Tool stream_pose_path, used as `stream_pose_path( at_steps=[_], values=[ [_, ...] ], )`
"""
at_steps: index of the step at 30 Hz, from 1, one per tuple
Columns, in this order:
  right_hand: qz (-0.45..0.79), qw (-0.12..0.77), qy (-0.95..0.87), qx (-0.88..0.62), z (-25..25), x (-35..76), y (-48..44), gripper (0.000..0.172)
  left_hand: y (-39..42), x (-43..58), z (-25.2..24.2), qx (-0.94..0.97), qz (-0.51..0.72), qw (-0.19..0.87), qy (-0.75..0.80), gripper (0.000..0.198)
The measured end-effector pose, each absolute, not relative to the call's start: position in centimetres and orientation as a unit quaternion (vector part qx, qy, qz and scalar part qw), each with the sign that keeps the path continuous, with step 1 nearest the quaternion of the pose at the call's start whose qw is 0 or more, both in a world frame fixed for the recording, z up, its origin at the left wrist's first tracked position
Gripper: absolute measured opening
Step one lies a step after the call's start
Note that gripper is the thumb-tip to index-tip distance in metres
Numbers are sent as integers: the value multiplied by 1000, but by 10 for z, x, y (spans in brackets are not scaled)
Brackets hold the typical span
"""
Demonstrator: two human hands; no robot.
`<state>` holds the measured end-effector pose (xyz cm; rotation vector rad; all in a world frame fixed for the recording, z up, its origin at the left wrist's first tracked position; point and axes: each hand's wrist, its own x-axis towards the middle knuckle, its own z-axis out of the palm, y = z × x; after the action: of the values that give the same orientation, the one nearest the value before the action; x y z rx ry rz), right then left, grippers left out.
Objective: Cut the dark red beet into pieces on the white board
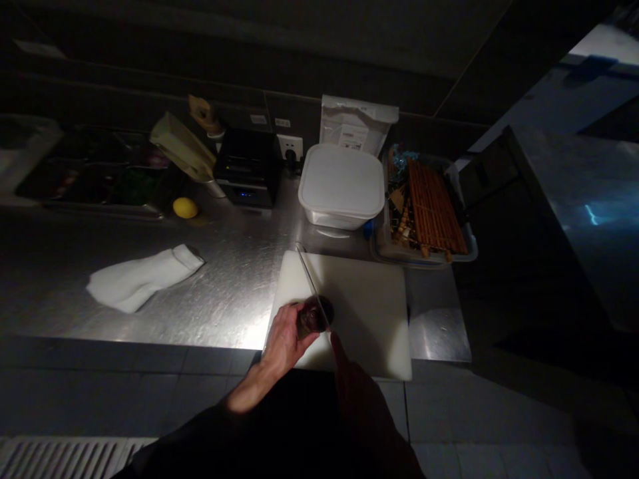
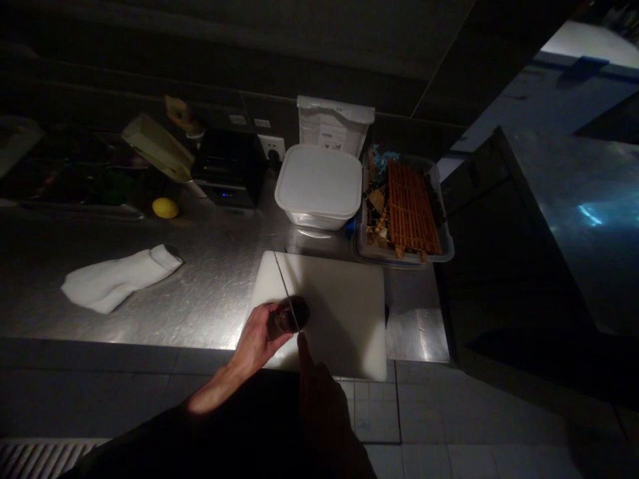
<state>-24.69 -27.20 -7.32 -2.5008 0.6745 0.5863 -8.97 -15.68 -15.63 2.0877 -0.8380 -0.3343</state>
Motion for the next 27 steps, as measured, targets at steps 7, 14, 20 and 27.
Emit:
stream_pose_path(
  at_steps=[7,14,20,27],
  values=[
    [255,198,257,-911,-77,-241,-268,54,-159,-91,-159,837,-114,412,-341,58],
    [251,185,280,-908,-88,-244,-260,61,-146,-57,-137,831,-180,392,-352,49],
    [244,186,299,-904,-92,-241,-260,48,-191,8,-94,811,-68,352,-462,48],
    [250,194,305,-898,-82,-234,-261,44,-253,26,-105,751,-89,187,-627,54]
  ],
)
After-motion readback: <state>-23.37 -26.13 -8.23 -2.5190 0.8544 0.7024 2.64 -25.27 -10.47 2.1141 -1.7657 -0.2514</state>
